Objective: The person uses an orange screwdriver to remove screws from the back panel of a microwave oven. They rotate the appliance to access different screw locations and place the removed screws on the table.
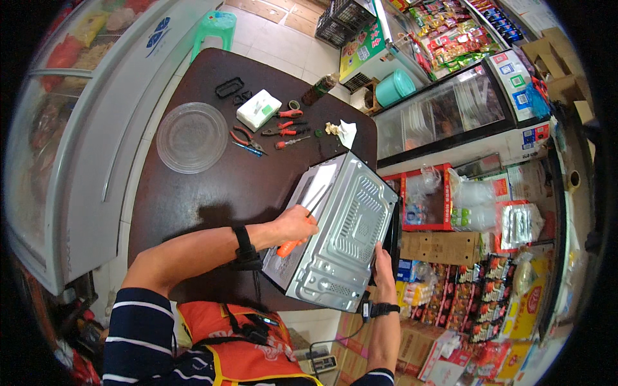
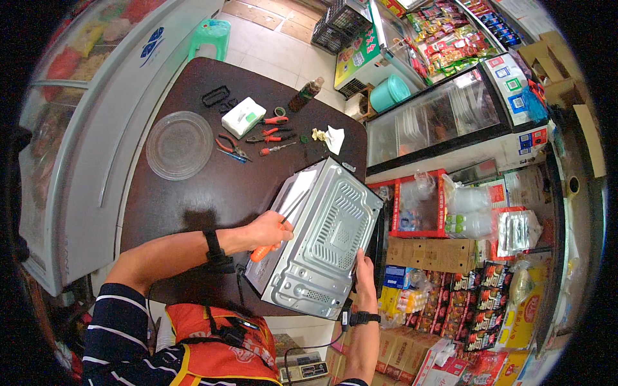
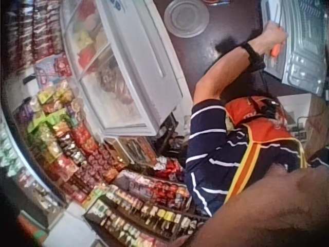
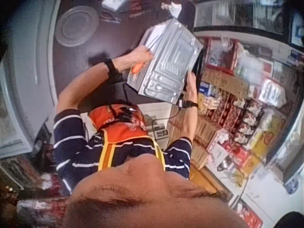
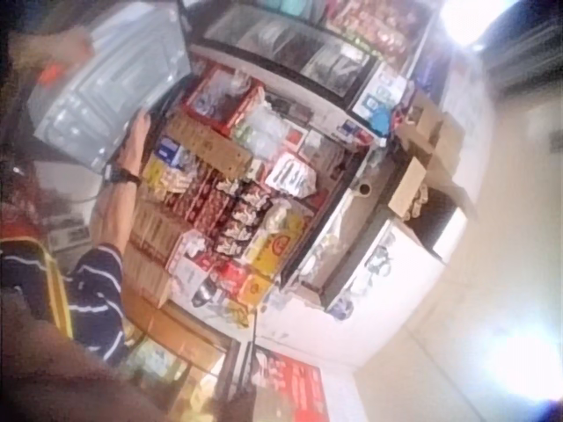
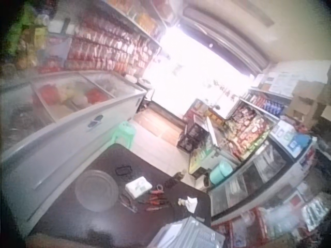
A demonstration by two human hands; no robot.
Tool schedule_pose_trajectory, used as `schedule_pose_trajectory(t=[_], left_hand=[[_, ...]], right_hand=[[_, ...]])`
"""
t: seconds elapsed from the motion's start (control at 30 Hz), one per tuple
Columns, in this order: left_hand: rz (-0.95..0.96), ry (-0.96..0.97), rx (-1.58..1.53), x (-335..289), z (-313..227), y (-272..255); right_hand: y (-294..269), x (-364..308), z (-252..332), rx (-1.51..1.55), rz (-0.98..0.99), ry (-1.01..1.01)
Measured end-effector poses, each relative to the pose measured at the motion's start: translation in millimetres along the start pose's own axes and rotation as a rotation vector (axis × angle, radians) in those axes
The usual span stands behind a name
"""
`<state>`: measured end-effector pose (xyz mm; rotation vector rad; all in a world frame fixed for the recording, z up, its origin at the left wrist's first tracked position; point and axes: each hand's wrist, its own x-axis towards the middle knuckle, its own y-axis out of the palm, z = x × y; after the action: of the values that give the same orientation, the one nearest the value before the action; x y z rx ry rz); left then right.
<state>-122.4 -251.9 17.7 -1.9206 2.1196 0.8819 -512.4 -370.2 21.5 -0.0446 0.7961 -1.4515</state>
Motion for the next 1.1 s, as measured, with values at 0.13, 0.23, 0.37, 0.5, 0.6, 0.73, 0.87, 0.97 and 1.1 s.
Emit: schedule_pose_trajectory(t=[0.13,0.23,0.37,0.5,0.6,0.73,0.87,0.97,1.1], left_hand=[[-0.034,-0.010,0.071,4,-3,2],[-0.053,-0.009,0.155,6,-4,2],[-0.098,-0.028,0.096,9,-2,3],[-0.099,-0.059,0.068,15,1,1],[-0.087,-0.053,0.087,17,2,-1],[-0.066,-0.020,0.047,14,1,-3],[-0.096,-0.004,0.081,11,0,0],[-0.136,-0.044,0.119,10,-4,3],[-0.140,-0.054,0.151,8,-10,5]], right_hand=[[-7,1,3,-0.328,-0.079,-0.045],[-7,6,2,-0.346,-0.124,-0.124],[-11,11,-1,-0.318,-0.098,-0.118],[-13,12,1,-0.126,0.021,0.001],[-11,10,5,-0.120,0.030,-0.006],[-11,4,14,-0.242,0.013,-0.115],[-12,-10,17,-0.411,-0.055,-0.237],[-15,-19,13,-0.408,-0.074,-0.297],[-25,-23,8,-0.290,-0.015,-0.312]])
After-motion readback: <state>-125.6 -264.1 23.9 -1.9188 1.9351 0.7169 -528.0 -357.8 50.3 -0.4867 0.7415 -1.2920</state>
